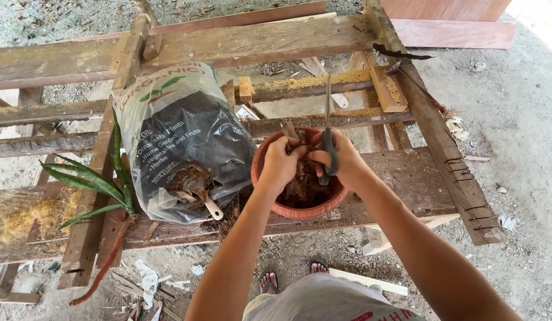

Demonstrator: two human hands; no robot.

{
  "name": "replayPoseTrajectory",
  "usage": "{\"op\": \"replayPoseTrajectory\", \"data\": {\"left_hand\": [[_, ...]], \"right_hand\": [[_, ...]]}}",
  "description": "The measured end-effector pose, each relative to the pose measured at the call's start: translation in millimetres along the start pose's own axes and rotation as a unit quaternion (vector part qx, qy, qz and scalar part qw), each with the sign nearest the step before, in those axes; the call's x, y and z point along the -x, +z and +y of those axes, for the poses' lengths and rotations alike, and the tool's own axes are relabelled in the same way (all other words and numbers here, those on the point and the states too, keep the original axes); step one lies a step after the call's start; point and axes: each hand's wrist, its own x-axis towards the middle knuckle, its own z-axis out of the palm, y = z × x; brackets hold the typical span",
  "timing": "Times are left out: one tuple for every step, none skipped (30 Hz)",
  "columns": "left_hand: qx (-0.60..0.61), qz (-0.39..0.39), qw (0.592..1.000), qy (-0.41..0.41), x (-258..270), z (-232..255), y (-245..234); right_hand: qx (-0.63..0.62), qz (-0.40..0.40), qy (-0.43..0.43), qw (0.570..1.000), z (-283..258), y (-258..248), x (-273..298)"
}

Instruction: Cutting dry leaves into a pot using scissors to prepare mulch or compost.

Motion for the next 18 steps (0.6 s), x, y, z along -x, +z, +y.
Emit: {"op": "replayPoseTrajectory", "data": {"left_hand": [[0.000, 0.001, 1.000, 0.001, 0.5, 1.8, 1.7], [-0.058, 0.008, 0.998, 0.010, 1.1, 3.8, 3.5], [-0.116, 0.014, 0.993, 0.019, 2.5, 5.2, 5.9], [-0.116, 0.015, 0.993, 0.018, 0.7, 1.2, 12.3], [-0.143, 0.027, 0.989, 0.020, -1.9, -2.2, 18.1], [-0.171, 0.040, 0.984, 0.021, -4.5, -5.5, 23.8], [-0.171, 0.040, 0.984, 0.022, -4.4, -7.0, 26.3], [-0.221, 0.059, 0.971, 0.071, -4.4, -8.5, 28.9], [-0.269, 0.077, 0.953, 0.118, -3.4, -11.0, 32.0], [-0.269, 0.076, 0.953, 0.118, -0.9, -14.0, 34.5], [-0.339, 0.103, 0.916, 0.188, 0.7, -16.3, 36.5], [-0.405, 0.128, 0.868, 0.257, 2.3, -18.5, 38.6], [-0.405, 0.127, 0.868, 0.257, 6.1, -23.8, 41.2], [-0.419, 0.163, 0.850, 0.273, 9.7, -29.0, 44.0], [-0.432, 0.198, 0.831, 0.289, 12.8, -33.8, 47.4], [-0.432, 0.197, 0.831, 0.290, 6.5, -35.2, 38.2], [-0.416, 0.184, 0.853, 0.257, 0.9, -37.4, 30.3], [-0.399, 0.171, 0.873, 0.224, -4.7, -39.8, 22.5]], "right_hand": [[0.000, -0.001, -0.001, 1.000, -4.6, 2.8, 1.6], [0.011, -0.001, -0.007, 1.000, -9.3, 5.5, 3.3], [0.022, -0.001, -0.012, 1.000, -13.7, 7.8, 6.1], [0.022, -0.001, -0.012, 1.000, -16.1, 9.4, 6.7], [0.028, -0.011, -0.017, 0.999, -18.8, 11.6, 6.4], [0.034, -0.020, -0.022, 0.999, -21.5, 13.8, 6.1], [0.034, -0.020, -0.023, 0.999, -24.5, 17.1, 7.4], [0.038, -0.017, -0.006, 0.999, -27.3, 20.3, 8.8], [0.043, -0.013, 0.013, 0.999, -29.5, 23.3, 11.2], [0.042, -0.013, 0.014, 0.999, -22.7, 19.1, 8.7], [0.045, -0.010, 0.022, 0.999, -16.2, 15.2, 5.4], [0.047, -0.008, 0.031, 0.998, -9.8, 11.2, 1.9], [0.046, -0.007, 0.030, 0.998, -10.6, 9.7, 3.5], [0.047, -0.004, 0.034, 0.998, -11.3, 7.9, 4.9], [0.048, -0.001, 0.037, 0.998, -12.4, 5.4, 6.2], [0.048, 0.001, 0.037, 0.998, -5.7, -0.6, 6.3], [0.055, 0.006, 0.047, 0.997, 1.3, -7.6, 7.5], [0.062, 0.011, 0.057, 0.996, 8.5, -14.6, 8.9]]}}
